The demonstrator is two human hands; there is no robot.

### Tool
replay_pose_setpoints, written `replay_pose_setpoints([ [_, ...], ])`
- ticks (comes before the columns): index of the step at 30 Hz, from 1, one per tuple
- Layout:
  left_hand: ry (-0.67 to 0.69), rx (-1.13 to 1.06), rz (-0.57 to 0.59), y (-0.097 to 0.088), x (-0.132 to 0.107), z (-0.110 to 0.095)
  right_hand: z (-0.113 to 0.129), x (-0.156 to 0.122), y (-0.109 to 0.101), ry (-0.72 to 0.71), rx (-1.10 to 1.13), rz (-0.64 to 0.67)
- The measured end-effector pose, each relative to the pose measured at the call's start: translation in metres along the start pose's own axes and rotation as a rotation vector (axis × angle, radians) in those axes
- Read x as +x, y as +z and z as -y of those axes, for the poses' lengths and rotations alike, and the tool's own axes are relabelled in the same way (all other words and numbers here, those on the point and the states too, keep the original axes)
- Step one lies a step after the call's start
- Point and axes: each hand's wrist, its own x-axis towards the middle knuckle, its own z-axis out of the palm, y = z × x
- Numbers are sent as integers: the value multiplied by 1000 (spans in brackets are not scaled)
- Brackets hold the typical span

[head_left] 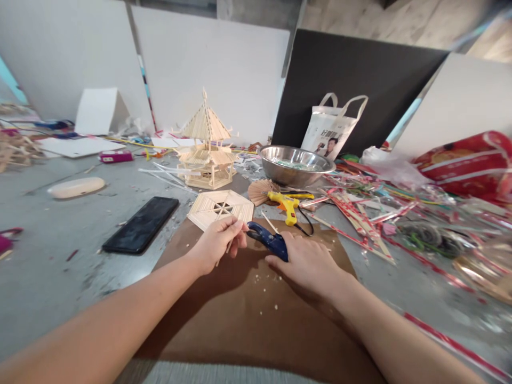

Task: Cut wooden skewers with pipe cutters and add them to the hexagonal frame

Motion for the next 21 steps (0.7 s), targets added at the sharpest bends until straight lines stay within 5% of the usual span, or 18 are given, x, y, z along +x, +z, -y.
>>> replay_pose_setpoints([
  [12,89,48,-23,6,-5,-3,-34,25,-4,231,-18,-376],
  [21,24,118,108,8,-6,-1,-81,45,15,493,-16,-313],
])
